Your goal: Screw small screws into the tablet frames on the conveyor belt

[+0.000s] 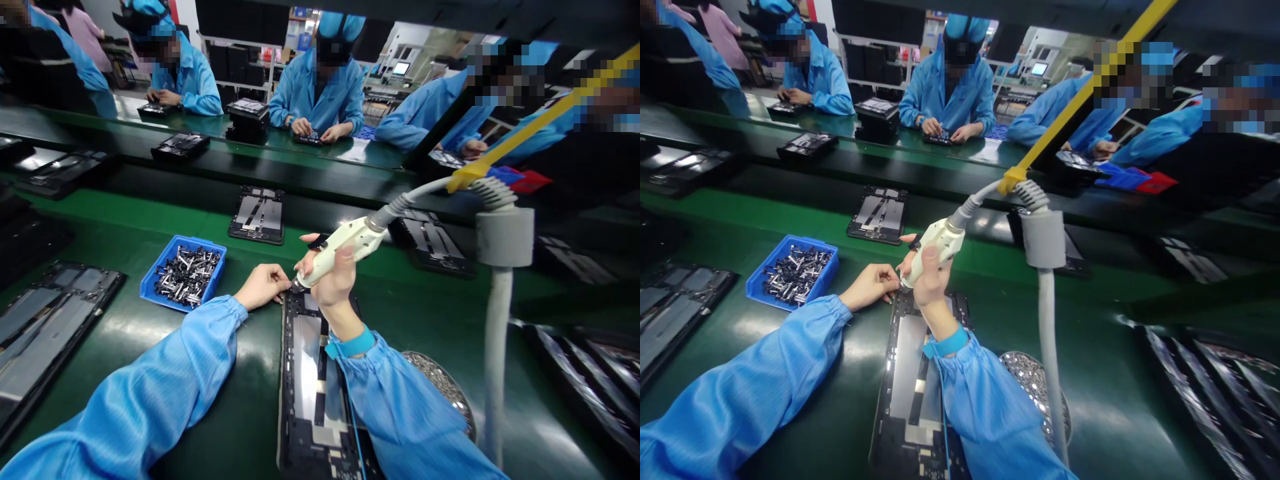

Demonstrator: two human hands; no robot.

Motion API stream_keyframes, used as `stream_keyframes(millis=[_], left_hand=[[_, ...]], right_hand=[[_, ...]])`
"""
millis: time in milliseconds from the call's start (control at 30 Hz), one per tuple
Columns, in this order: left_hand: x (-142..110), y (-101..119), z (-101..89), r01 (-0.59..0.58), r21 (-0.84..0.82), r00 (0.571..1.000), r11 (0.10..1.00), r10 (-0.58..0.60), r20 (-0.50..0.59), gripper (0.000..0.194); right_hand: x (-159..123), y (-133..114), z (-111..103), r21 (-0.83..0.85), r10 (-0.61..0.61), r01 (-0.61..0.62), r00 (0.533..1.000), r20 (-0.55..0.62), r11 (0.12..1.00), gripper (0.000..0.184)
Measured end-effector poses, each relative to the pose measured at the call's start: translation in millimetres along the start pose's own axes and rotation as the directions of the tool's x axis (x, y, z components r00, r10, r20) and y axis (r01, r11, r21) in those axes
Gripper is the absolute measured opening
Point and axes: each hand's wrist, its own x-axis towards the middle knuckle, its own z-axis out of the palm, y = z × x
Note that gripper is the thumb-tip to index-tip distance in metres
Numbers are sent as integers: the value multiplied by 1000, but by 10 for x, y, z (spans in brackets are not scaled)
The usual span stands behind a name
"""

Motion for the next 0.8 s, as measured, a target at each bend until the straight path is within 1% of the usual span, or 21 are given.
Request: stream_keyframes(millis=[133, 233, 400, 600, 800], left_hand=[[12, -20, 0, -18, 6, 1000, 1000, 18, 4, 19], [17, 3, -3, -2, 9, 1000, 1000, 2, 25, 20], [1, 47, 4, 23, 8, 1000, 1000, -24, 19, 20], [8, 27, 7, 32, -2, 999, 999, -32, 21, 20], [51, -42, 1, 2, 6, 1000, 1000, -3, 8, 17]], right_hand=[[4, 16, 2, -16, 10, -10, 1000, -18, 1000, 71], [4, 28, 15, -1, 20, -20, 999, -27, 1000, 71], [-1, 43, 49, 11, 30, -30, 999, -13, 999, 69], [24, 48, 92, -57, -3, 4, 1000, 13, 998, 67], [58, 66, 167, -150, 59, -53, 997, 41, 987, 62]])
